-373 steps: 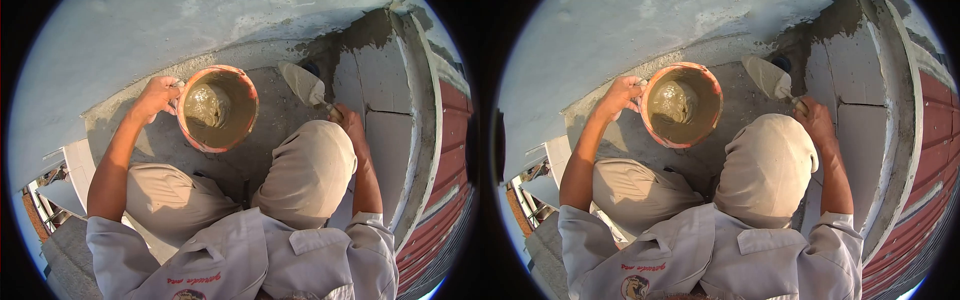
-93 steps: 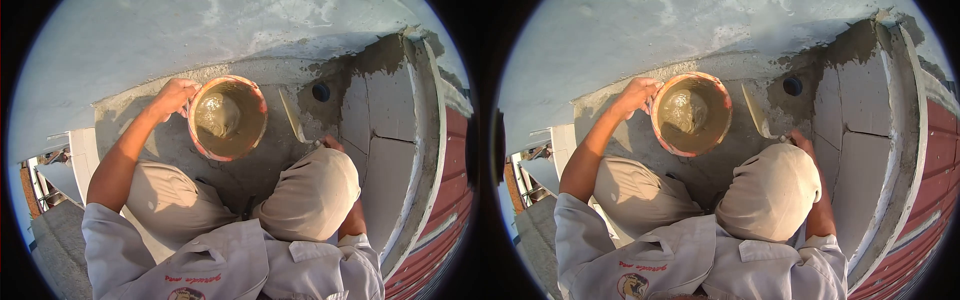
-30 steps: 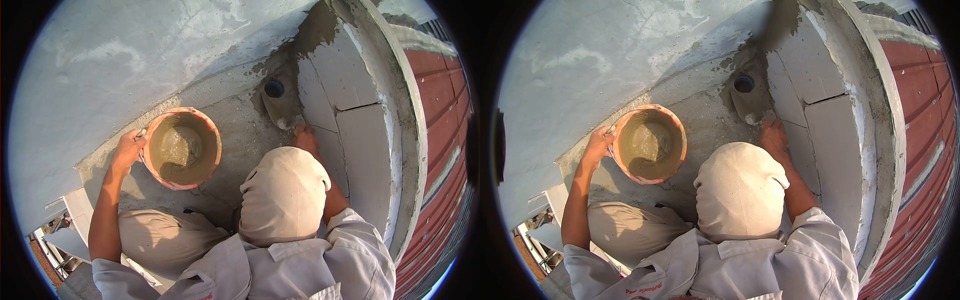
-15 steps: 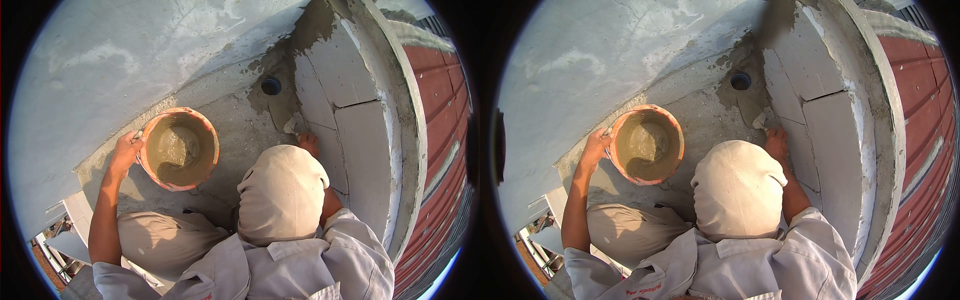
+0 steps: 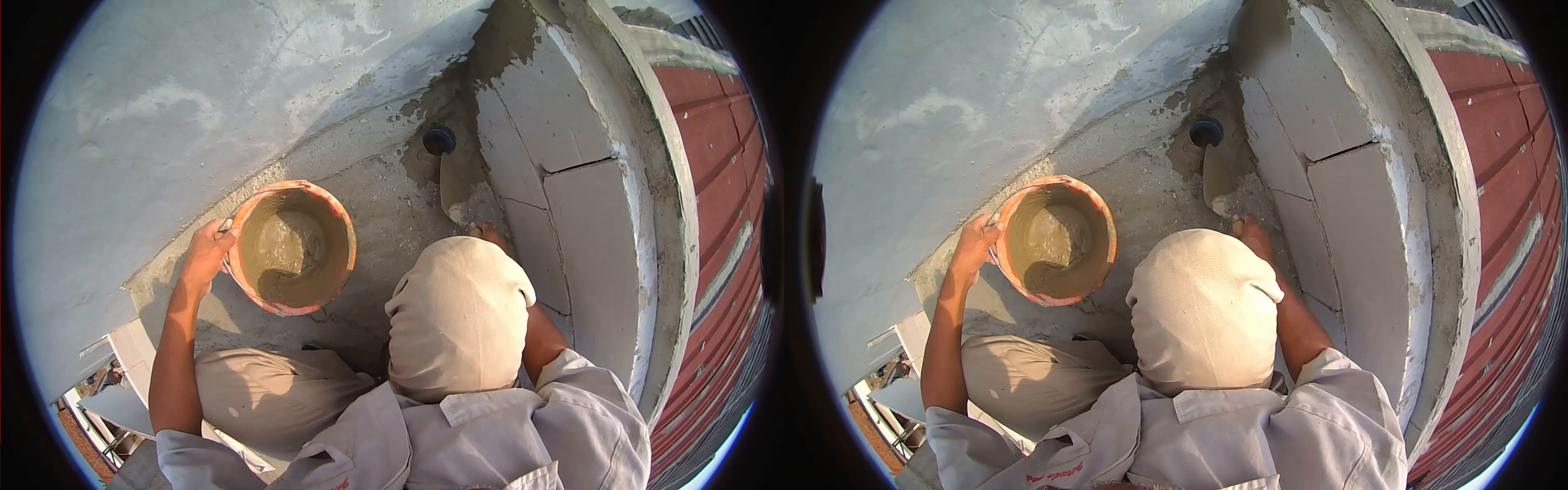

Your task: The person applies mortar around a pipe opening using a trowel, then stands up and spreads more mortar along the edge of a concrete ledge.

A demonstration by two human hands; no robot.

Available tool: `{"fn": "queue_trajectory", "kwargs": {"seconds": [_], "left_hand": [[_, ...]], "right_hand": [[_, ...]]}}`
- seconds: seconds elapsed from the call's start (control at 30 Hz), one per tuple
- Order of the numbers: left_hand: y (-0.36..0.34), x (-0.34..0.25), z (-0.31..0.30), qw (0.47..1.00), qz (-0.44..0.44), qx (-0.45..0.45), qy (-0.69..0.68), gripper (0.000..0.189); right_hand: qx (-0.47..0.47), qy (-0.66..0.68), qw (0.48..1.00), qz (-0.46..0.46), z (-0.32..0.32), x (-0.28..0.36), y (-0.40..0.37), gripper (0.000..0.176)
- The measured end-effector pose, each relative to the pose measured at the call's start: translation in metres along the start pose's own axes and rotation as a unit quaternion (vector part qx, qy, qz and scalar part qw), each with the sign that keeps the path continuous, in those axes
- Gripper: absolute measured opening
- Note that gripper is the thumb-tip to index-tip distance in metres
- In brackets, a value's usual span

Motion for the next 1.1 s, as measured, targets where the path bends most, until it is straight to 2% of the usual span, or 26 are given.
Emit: {"fn": "queue_trajectory", "kwargs": {"seconds": [0.13,0.2,0.3,0.37,0.5,0.6,0.7,0.8,0.93,1.1], "left_hand": [[-0.007,0.000,0.000,1.000,-0.006,-0.017,-0.012,0.076],[-0.008,-0.002,0.000,1.000,-0.007,-0.014,-0.014,0.079],[-0.011,-0.002,-0.001,1.000,-0.012,-0.014,-0.007,0.080],[-0.009,-0.003,-0.001,1.000,-0.011,-0.011,-0.002,0.079],[-0.007,-0.001,0.001,1.000,-0.007,0.002,-0.009,0.078],[-0.005,0.001,0.000,1.000,-0.007,0.003,-0.006,0.077],[-0.007,-0.001,0.000,1.000,-0.004,-0.005,-0.008,0.076],[-0.006,-0.002,0.001,1.000,-0.001,-0.005,-0.012,0.074],[-0.005,-0.002,0.001,1.000,-0.002,0.010,-0.016,0.072],[-0.007,-0.004,0.001,1.000,0.005,-0.021,-0.015,0.071]], "right_hand": [[-0.034,0.050,0.998,-0.008,0.054,-0.024,0.027,0.044],[-0.057,0.001,0.998,-0.031,0.059,-0.010,0.030,0.044],[-0.105,-0.157,0.978,-0.092,0.061,0.014,0.019,0.044],[-0.111,-0.180,0.972,-0.097,0.063,0.019,0.020,0.044],[-0.107,-0.207,0.968,-0.096,0.056,0.019,0.024,0.048],[-0.157,-0.218,0.958,-0.102,0.052,0.009,0.033,0.050],[-0.144,-0.230,0.957,-0.101,0.044,-0.003,0.038,0.047],[-0.059,-0.187,0.979,-0.055,0.022,0.004,0.025,0.050],[-0.090,-0.189,0.976,-0.054,0.006,-0.008,0.012,0.053],[-0.112,-0.172,0.977,-0.063,-0.016,-0.001,-0.016,0.050]]}}
Point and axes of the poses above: each hand's wrist, its own y-axis towards the middle knuckle, its own z-axis out of the palm, x = y × z, the point moved 7 cm from there along y, towards the middle knuckle, and after that the axes turned 7 degrees about -x, right-handed, at the moved point
